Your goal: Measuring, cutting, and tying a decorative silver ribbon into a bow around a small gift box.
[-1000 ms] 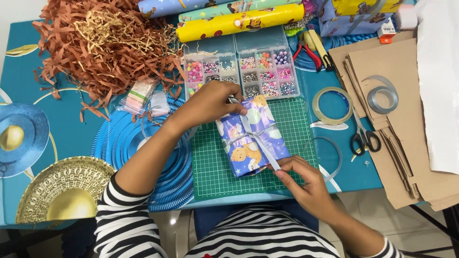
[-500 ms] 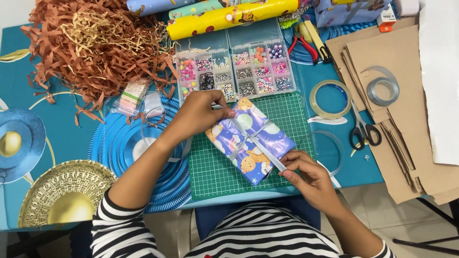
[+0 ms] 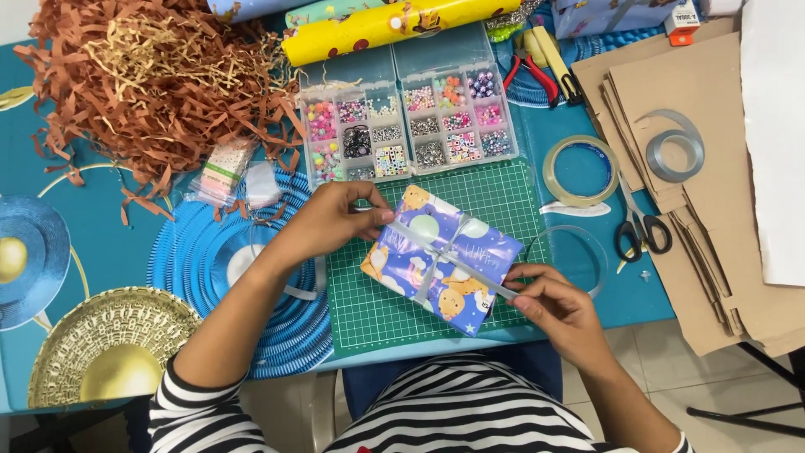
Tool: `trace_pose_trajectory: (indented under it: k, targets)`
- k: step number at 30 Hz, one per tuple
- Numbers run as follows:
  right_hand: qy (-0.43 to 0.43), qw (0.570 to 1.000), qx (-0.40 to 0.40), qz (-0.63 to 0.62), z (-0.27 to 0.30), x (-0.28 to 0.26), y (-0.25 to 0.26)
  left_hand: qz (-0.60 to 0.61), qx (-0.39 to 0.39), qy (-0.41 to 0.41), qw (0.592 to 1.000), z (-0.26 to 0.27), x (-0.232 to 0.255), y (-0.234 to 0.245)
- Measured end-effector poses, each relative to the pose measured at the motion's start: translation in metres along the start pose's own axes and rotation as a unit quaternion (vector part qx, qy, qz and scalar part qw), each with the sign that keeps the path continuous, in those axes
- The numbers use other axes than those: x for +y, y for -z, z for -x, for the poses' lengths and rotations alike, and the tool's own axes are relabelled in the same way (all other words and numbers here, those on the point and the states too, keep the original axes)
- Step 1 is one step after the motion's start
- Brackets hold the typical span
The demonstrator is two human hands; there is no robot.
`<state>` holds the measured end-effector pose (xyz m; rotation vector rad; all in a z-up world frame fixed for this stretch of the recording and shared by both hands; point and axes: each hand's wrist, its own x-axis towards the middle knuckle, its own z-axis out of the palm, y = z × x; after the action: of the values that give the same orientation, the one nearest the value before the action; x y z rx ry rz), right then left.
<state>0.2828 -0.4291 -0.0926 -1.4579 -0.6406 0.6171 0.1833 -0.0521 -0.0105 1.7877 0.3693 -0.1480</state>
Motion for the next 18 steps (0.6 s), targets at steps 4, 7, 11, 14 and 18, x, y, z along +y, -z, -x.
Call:
trace_pose_trajectory:
  k: [4,7,11,14,18]
  targets:
    - [-0.018,1.0,-0.007,-0.02,-0.002,0.01,0.008,0.005,0.001,-0.002,1.0,0.003,0.0,0.003]
    - [-0.023,0.999,-0.016,-0.019,-0.004,0.007,0.008,0.016,-0.004,0.0,1.0,0.0,-0.013,0.003]
    - [-0.032,0.999,-0.029,0.013,-0.008,0.005,0.012,0.054,-0.006,0.02,0.998,-0.002,-0.017,0.004]
    - [-0.041,0.998,-0.044,0.024,-0.013,0.0,0.011,0.071,-0.005,0.026,0.997,-0.003,-0.021,0.002]
    - [-0.055,0.997,-0.049,0.007,-0.018,-0.002,0.007,0.093,0.01,0.021,0.995,-0.004,-0.034,-0.002]
